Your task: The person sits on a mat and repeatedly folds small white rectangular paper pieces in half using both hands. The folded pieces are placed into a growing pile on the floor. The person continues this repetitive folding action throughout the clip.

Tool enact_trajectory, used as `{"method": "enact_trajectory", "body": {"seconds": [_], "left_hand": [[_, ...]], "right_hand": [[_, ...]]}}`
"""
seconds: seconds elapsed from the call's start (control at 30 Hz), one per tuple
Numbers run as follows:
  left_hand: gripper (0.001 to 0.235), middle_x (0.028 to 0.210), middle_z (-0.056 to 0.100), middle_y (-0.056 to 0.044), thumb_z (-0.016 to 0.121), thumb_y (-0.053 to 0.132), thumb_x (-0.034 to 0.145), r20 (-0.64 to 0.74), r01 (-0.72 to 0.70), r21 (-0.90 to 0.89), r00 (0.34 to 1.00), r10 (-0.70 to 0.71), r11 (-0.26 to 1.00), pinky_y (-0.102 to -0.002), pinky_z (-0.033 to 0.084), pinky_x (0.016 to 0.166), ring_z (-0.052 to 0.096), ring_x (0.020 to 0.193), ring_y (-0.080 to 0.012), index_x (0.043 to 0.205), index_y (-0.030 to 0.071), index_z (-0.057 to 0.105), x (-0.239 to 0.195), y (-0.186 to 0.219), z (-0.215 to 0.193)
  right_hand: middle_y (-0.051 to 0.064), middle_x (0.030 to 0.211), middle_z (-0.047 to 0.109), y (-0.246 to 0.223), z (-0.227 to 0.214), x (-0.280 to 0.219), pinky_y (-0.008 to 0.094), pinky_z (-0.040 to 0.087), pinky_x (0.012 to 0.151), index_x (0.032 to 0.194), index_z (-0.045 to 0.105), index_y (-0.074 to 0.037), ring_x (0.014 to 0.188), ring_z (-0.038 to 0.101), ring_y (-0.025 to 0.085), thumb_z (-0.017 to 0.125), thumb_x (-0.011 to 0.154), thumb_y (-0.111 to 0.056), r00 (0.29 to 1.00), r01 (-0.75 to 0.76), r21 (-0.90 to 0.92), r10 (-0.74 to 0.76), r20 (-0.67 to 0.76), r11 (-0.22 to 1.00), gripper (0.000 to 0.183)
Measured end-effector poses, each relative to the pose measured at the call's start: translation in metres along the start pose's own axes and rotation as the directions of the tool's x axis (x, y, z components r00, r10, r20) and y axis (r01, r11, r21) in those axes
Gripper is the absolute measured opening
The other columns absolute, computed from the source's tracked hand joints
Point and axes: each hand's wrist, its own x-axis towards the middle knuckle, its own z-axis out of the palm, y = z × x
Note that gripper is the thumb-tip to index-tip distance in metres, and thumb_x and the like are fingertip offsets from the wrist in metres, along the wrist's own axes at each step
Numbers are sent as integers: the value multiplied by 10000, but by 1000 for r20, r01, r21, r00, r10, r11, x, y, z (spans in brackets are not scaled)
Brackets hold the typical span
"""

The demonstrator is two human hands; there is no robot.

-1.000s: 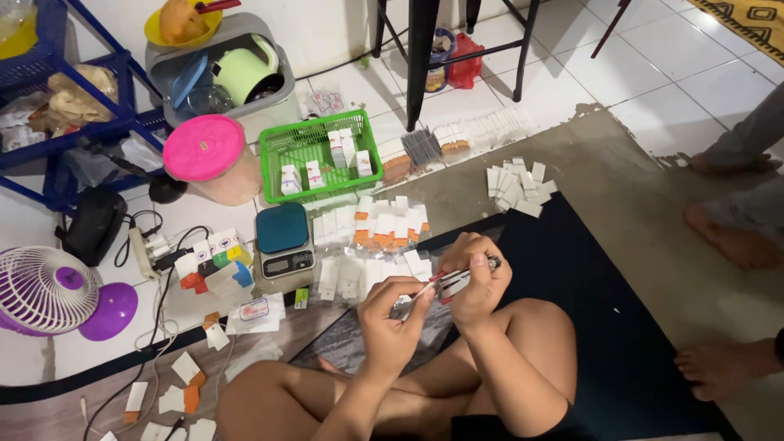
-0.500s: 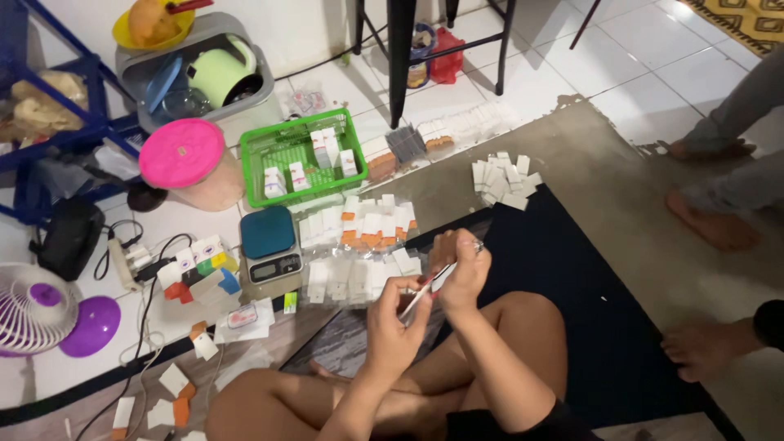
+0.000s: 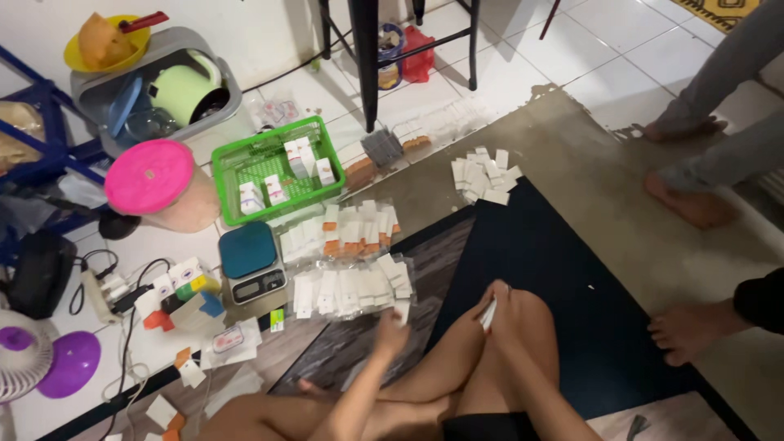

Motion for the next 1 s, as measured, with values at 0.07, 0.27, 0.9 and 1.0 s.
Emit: {"method": "enact_trajectory", "body": {"seconds": [0.07,0.27,0.9,1.0], "left_hand": [[398,1158,654,-292,716,162,855,6,-355,-4,935,355,935,-552,531,956,624,1167,-490,1180,-35,598,56,19,40],[1162,1438,485,-290,779,693,748,-114,-571,156,800,589,806,-578,462,1107,518,1350,-446,1522,-39,316,56,302,25],[596,1122,724,-201,774,456,837,-57,-69,652,989,140,755,-520,561,956,717,1098,-377,1153,-36,659,120,76,-4],[575,1033,727,-158,812,387,779,-62,-73,705,984,165,706,-486,590,903,744,1026,-343,1126,-31,624,122,83,4]], "right_hand": [[242,647,643,66,-4,-1,332,488,434,775,663,28,526,623,303,572,954,-337,946,-301,38,304,-116,953,416],[74,656,501,29,-4,8,352,486,737,653,570,-63,675,553,256,540,1004,-305,977,6,12,-8,214,1000,427],[250,427,608,25,20,7,305,356,183,683,579,-26,198,507,262,540,1021,-217,941,-113,151,57,332,982,391],[271,416,593,27,21,5,306,352,188,692,588,-21,199,499,273,541,1012,-237,945,-143,128,97,313,981,389]]}}
